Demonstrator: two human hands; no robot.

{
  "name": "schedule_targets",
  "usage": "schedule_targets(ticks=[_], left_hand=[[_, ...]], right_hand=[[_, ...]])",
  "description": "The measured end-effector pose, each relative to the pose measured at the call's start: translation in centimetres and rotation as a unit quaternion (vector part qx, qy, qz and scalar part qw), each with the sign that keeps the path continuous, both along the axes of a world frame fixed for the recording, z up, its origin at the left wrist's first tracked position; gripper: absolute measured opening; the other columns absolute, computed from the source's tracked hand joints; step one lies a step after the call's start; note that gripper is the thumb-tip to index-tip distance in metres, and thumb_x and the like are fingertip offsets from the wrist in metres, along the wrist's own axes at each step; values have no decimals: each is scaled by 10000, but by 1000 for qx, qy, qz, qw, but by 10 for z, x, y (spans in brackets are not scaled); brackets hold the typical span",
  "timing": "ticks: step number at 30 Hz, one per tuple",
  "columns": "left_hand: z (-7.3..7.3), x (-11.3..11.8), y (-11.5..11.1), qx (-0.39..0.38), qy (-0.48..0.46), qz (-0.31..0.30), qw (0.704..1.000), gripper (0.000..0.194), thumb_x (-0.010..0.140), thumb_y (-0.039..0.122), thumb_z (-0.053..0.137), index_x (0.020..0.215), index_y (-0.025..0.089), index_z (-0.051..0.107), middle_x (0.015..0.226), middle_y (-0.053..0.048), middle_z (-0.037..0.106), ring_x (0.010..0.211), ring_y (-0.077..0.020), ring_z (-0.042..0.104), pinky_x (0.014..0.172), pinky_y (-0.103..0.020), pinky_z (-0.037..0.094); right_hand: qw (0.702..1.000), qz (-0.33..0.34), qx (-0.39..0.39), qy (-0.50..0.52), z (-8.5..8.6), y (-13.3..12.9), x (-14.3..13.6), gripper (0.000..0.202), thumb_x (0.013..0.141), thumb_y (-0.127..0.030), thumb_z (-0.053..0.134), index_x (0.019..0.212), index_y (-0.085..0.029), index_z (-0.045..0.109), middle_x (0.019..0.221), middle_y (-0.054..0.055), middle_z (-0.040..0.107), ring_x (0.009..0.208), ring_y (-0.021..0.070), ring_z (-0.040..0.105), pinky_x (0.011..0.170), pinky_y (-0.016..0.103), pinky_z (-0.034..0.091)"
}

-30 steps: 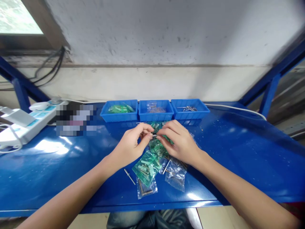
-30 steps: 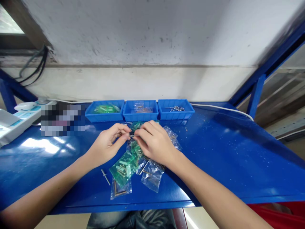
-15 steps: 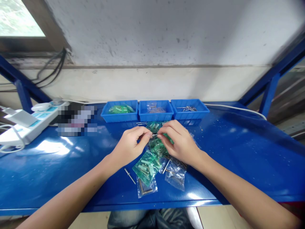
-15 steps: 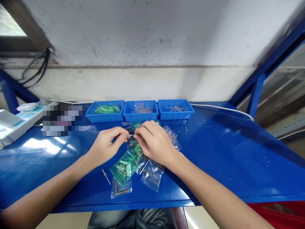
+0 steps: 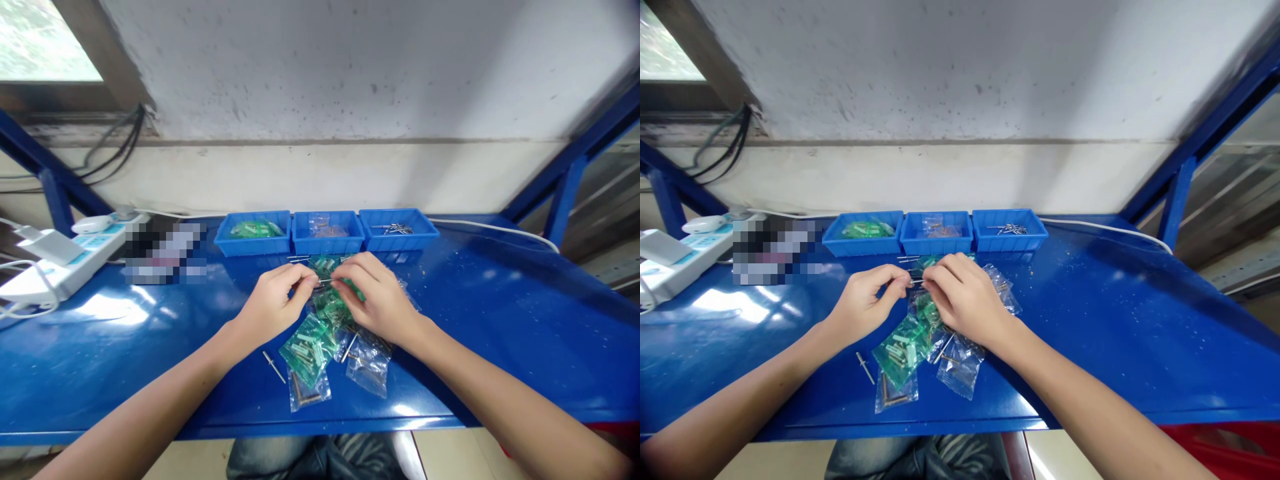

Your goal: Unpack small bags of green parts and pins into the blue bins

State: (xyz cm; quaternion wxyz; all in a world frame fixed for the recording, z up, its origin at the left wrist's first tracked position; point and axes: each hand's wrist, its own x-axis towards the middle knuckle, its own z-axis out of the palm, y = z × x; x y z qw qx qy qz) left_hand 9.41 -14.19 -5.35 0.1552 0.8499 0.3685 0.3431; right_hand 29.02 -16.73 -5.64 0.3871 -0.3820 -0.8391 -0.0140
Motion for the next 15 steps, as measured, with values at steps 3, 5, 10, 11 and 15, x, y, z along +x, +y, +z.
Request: schedule_targets(ticks=[3, 5, 10, 11, 15], left_hand=[[0, 1, -1, 0, -14, -9, 1000, 167, 914, 241, 444, 857, 171, 585, 694, -3, 617, 631, -122, 588, 613, -237, 459], [0, 1, -2, 7, -29, -13, 999, 131, 901, 237, 473, 925, 174, 585, 742, -6, 626, 650, -118, 588, 615, -228, 463], [-2, 0, -1, 18, -20, -7, 1000, 126, 901, 221, 477, 913, 171, 592, 740, -7, 621, 664, -118, 588, 640, -233, 457], [-2, -1, -1, 15, -15, -5, 1000, 137, 908, 224, 464, 891, 169, 589, 714, -4, 612, 652, -119, 585, 638, -235, 454], [-2, -2, 0, 4, -12, -18, 1000, 219, 933, 216, 399, 801, 168, 567, 671, 0, 595, 641, -120, 583, 641, -238, 449]], right_hand=[[1000, -7, -1, 1, 1, 0, 1, 106, 896, -184, 467, 923, -182, 569, 885, 76, 604, 815, 188, 540, 713, 335, 445], [1000, -13, 2, 5, 1, 0, 1, 104, 899, -195, 467, 900, -177, 569, 864, 75, 602, 804, 184, 536, 712, 332, 444], [1000, -18, 10, 9, 1, 0, 0, 100, 892, -216, 491, 914, -167, 576, 864, 75, 607, 802, 184, 538, 722, 332, 449], [1000, -18, 13, 10, 1, 0, 0, 110, 885, -230, 508, 946, -165, 573, 883, 78, 611, 813, 188, 541, 730, 337, 451], [1000, -6, 14, 3, 1, -1, 0, 117, 880, -209, 507, 966, -168, 574, 898, 78, 610, 822, 186, 541, 724, 329, 452]])
